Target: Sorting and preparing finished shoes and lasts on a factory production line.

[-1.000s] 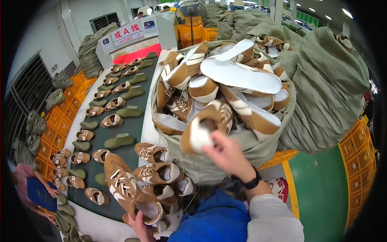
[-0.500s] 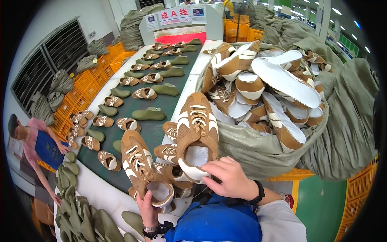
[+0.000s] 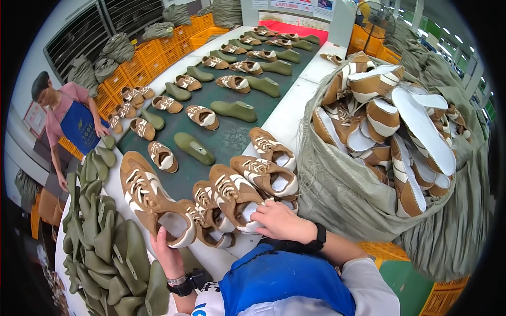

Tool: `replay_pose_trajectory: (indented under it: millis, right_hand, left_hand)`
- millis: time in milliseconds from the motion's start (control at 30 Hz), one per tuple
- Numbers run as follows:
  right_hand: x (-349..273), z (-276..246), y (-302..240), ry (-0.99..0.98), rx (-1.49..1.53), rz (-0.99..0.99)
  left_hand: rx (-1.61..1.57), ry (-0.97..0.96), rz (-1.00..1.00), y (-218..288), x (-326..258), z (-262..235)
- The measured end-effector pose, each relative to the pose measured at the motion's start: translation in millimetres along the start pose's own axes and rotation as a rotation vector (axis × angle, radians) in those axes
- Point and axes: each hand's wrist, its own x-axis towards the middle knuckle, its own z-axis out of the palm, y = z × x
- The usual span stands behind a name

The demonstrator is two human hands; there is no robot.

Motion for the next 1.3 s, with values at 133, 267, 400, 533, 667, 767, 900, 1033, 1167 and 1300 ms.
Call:
replay_pose_trajectory:
  millis: [133, 267, 400, 533, 667, 767, 900, 1033, 1167, 1300]
  right_hand:
    - [1, -23, -2, 0.129, 0.08, 0.022]
    - [-8, -85, 8, 0.403, -0.018, 0.104]
    - [-34, -135, 54, 0.851, -0.318, 0.49]
    - [-74, -115, 139, 0.467, -0.644, 0.804]
    - [-66, -115, 118, 0.279, -0.462, 0.914]
    - [-61, -135, 108, 0.535, -0.462, 0.751]
    - [-52, -163, 109, 1.098, -0.549, 0.578]
    - [-59, -205, 105, 1.108, -1.0, 0.761]
    - [-74, -195, 132, 0.991, -0.843, 0.885]
    - [-78, -172, 112, 0.906, -0.681, 0.745]
  left_hand:
    - [-0.007, 0.028, 0.019, 0, 1, -20]
    - [-0.01, 0.028, 0.028, -3, 6, -27]
    - [-0.011, 0.035, 0.042, -17, 17, -21]
    - [-0.071, -0.017, -0.025, -20, 16, -13]
    - [-0.027, -0.066, -0.088, -15, 18, -9]
    - [0.81, -0.145, 0.351, -5, 10, 0]
    - [0.429, -0.126, 0.184, 2, 5, 15]
    - [0.668, -0.143, 0.295, 1, 9, 4]
    - [0.777, -0.146, 0.309, -3, 9, 0]
    - [0.649, -0.128, 0.255, -5, 7, 3]
